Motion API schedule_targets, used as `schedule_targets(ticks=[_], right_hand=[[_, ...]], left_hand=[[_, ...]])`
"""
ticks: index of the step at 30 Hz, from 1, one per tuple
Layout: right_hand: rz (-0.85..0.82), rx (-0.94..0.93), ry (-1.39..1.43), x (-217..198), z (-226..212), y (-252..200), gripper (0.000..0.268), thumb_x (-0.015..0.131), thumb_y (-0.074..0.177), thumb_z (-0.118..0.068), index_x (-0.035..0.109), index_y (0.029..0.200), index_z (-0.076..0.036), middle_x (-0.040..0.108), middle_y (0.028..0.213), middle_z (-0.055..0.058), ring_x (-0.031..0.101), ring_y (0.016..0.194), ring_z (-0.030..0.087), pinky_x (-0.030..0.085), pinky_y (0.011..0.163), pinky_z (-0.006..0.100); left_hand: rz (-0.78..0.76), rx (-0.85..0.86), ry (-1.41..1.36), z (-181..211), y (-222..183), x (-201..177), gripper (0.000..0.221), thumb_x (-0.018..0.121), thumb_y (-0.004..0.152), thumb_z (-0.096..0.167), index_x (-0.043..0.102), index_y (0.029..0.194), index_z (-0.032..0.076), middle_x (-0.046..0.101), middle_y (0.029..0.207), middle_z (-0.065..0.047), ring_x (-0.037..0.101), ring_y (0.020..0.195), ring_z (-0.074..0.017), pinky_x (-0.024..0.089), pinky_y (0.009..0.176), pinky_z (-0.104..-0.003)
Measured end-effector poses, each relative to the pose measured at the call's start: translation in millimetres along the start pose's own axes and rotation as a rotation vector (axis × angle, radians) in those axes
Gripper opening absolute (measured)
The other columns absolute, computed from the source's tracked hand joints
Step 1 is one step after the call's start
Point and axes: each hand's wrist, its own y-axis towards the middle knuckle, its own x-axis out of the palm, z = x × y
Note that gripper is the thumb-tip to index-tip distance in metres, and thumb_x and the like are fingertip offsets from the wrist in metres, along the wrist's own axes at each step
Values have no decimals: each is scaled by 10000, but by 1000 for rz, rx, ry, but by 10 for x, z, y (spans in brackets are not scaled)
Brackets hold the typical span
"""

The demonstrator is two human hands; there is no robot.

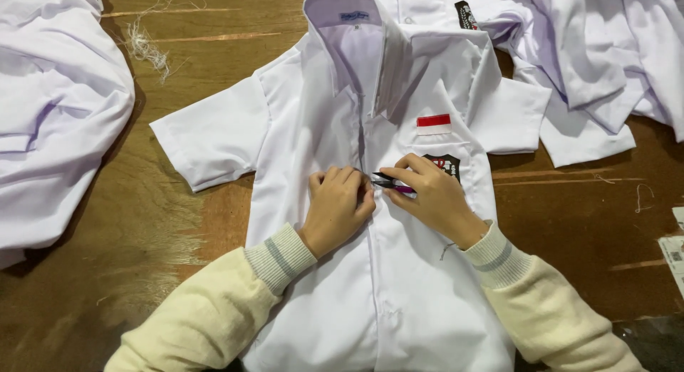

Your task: Inspecting a white school uniform shirt for loose threads, trimming them with nippers, and folding the shirt neatly on a work table.

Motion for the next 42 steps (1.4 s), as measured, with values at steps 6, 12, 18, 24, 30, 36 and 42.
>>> schedule_targets(ticks=[6,12,18,24,30,36,42], right_hand=[[-9,7,-17,-7,-10,0,267,771,833,-262,742,1096,-233,646,967,-59,670,844,164,587,672,294],[-10,4,-23,13,-10,-2,251,769,842,-260,747,1091,-233,642,952,-61,668,833,159,583,665,287],[-9,14,-34,-7,-48,4,246,774,837,-248,751,1081,-234,641,941,-61,662,812,157,581,651,287],[-11,10,-31,-18,-54,7,232,775,843,-235,754,1074,-231,640,931,-60,659,800,155,579,647,282],[-4,3,-34,-13,-51,3,201,771,851,-240,755,1051,-236,637,918,-64,656,796,151,576,656,277],[-10,-4,-29,-4,-38,1,185,764,863,-235,758,1048,-232,640,912,-56,661,806,161,580,662,286],[-18,1,-28,-40,-78,14,160,760,873,-224,762,1033,-223,641,896,-51,671,818,163,583,654,287]], left_hand=[[5,-5,-1,12,1,-2,158,582,951,270,629,849,159,577,792,-17,554,851,-206,299,877,-444],[30,21,35,-25,-18,53,156,589,942,281,613,843,164,565,798,-17,551,856,-211,305,873,-445],[31,17,34,-9,-13,39,156,583,941,278,613,837,165,564,799,-12,549,854,-206,304,878,-444],[33,19,44,3,-9,26,140,598,925,261,610,826,162,561,791,-11,550,847,-208,310,870,-442],[43,20,48,-9,-14,48,140,605,920,271,608,827,166,558,794,-5,551,851,-208,316,871,-439],[42,13,42,-13,-14,53,146,603,925,279,618,829,170,563,791,-2,548,843,-201,312,871,-435],[38,14,45,-11,-12,49,154,602,931,279,628,832,164,565,783,-5,548,835,-200,309,875,-441]])
